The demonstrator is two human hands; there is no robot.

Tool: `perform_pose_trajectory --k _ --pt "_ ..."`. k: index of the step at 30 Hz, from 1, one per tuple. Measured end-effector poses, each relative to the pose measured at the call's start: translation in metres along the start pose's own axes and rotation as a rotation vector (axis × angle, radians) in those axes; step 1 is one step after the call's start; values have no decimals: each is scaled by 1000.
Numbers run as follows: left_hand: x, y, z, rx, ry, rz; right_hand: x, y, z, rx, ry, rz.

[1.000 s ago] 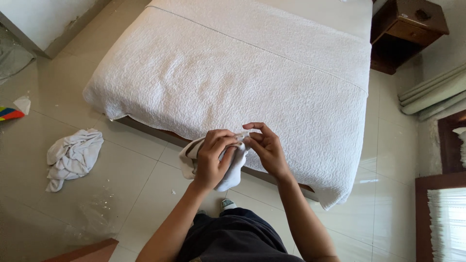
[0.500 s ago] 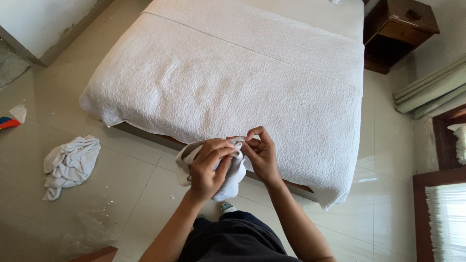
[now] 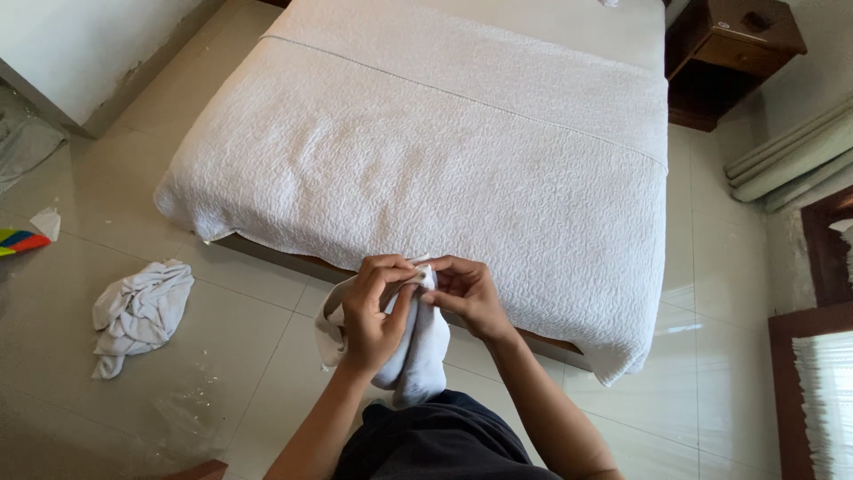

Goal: The person places a white pillow on a bed, then picks up a white towel from the floor. They spread the towel on the bed, fold it into a smaller rectangle, and roll it tightly into a cylindrical shape.

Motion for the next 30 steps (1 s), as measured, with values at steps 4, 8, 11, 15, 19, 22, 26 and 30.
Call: perform_pose_trajectory --k 4,8,11,15,19,22,26,30 --pt "-2 -3 0 143 -9 54 1 1 -1 -7 31 2" --pt "-7 -5 1 310 -78 110 2 1 -10 -23 45 16" --pt "-8 -7 2 418 -58 144 8 -3 -15 -21 41 -16" --pt "-23 -36 -2 569 -49 158 12 18 -44 43 37 -93" --pt "-48 -67 -14 578 -125 76 24 -12 -67 135 44 -141" --pt "-57 -58 -25 548 -141 124 31 -16 -94 169 87 -190" --pt "-69 -43 -19 399 -329 195 38 -24 -109 185 126 -181" --pt "-82 -63 -14 489 -619 111 39 -23 -119 243 153 -151"
Point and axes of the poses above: each hand's wrist, its own x-axis towards the middle knuckle, its own z-axis out of the palm, y = z × x, the point moved 3 cm from there along x, towards the middle knuckle, and after that the axes turned 10 degrees about -x, right-handed, at the moved point
